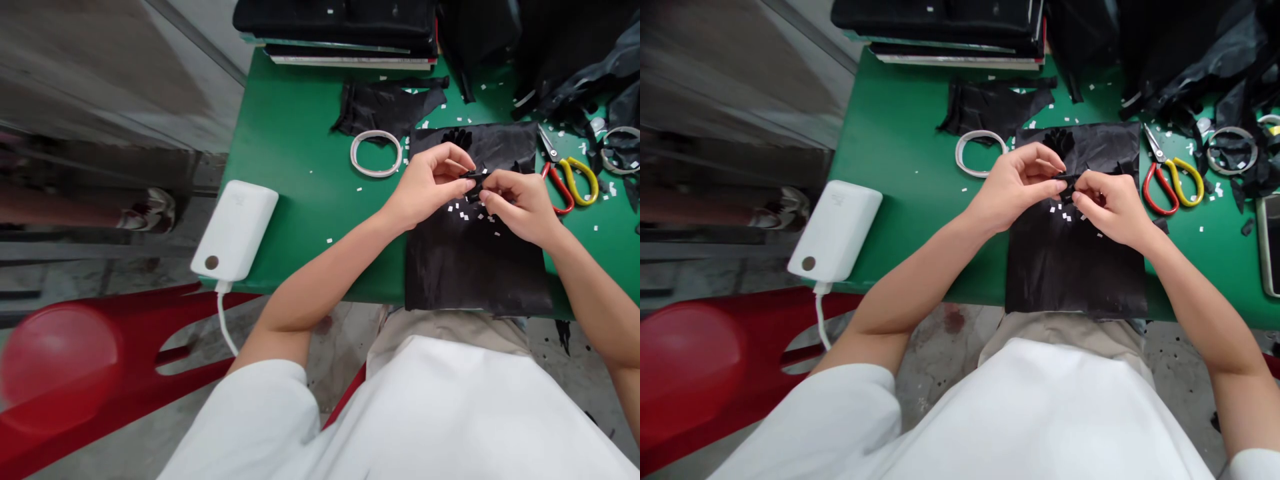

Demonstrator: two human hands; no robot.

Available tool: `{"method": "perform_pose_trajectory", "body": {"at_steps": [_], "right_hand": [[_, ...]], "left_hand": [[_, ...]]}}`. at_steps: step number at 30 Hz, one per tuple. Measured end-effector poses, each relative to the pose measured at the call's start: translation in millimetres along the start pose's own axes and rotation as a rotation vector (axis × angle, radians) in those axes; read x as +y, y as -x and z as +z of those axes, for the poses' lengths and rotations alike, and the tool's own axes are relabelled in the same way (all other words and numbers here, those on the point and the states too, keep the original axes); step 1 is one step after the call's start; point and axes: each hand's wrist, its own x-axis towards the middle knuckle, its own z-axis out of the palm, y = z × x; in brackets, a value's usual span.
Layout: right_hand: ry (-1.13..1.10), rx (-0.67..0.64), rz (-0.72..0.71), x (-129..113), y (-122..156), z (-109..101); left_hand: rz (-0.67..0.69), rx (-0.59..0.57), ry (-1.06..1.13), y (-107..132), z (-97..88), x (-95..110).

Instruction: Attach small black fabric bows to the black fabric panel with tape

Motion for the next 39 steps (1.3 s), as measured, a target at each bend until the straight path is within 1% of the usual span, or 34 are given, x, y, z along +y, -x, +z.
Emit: {"method": "perform_pose_trajectory", "body": {"at_steps": [4, 6, 8, 10, 11, 12, 14, 15, 16, 17, 20, 23, 25, 28, 30, 31, 32, 35, 37, 39], "right_hand": [[-0.001, 0.041, 0.027, 2, -1, -4], [0.002, 0.116, 0.054, 7, -4, -12], [0.046, 0.223, 0.091, 15, -8, -23], [0.117, 0.314, 0.181, 27, -12, -36], [0.156, 0.336, 0.243, 33, -14, -42], [0.198, 0.327, 0.290, 39, -15, -47], [0.263, 0.247, 0.352, 50, -16, -53], [0.291, 0.211, 0.399, 55, -15, -55], [0.304, 0.189, 0.415, 60, -15, -56], [0.306, 0.179, 0.410, 65, -13, -56], [0.281, 0.168, 0.277, 75, -10, -54], [0.296, 0.167, 0.207, 79, -9, -52], [0.282, 0.182, 0.184, 76, -10, -51], [0.213, 0.233, 0.169, 62, -11, -47], [0.110, 0.264, 0.157, 49, -12, -43], [0.035, 0.299, 0.145, 42, -12, -40], [-0.052, 0.304, 0.129, 34, -11, -37], [-0.268, 0.215, 0.076, 13, -8, -28], [-0.282, 0.142, 0.067, 3, -5, -20], [-0.262, 0.113, 0.072, -4, -3, -13]], "left_hand": [[0.007, 0.025, -0.014, -1, 0.8, -1], [0.004, 0.039, -0.015, -1, 1.1, -1], [0.001, 0.046, -0.018, -1, 1.5, -1], [-0.008, 0.046, -0.022, -1, 1.8, -1], [-0.015, 0.045, -0.022, -1, 2.0, -1], [-0.021, 0.044, -0.020, -1, 2.2, -1], [-0.030, 0.042, -0.011, -1, 2.4, -1], [-0.034, 0.042, -0.006, -1, 2.5, -1], [-0.037, 0.044, -0.002, -1, 2.5, -1], [-0.041, 0.047, 0.001, -2, 2.4, -1], [-0.054, 0.059, 0.009, -3, 2.0, -1], [-0.052, 0.066, 0.015, -3, 1.6, -2], [-0.048, 0.070, 0.019, -3, 1.4, -2], [-0.047, 0.076, 0.014, -3, 1.1, -3], [-0.048, 0.076, 0.005, -3, 1.2, -3], [-0.048, 0.077, 0.000, -3, 1.4, -2], [-0.048, 0.081, -0.004, -3, 1.6, -2], [-0.045, 0.095, -0.019, -2, 2.6, -2], [-0.039, 0.095, -0.029, -2, 3.6, -2], [-0.033, 0.095, -0.029, -2, 4.6, -2]]}}
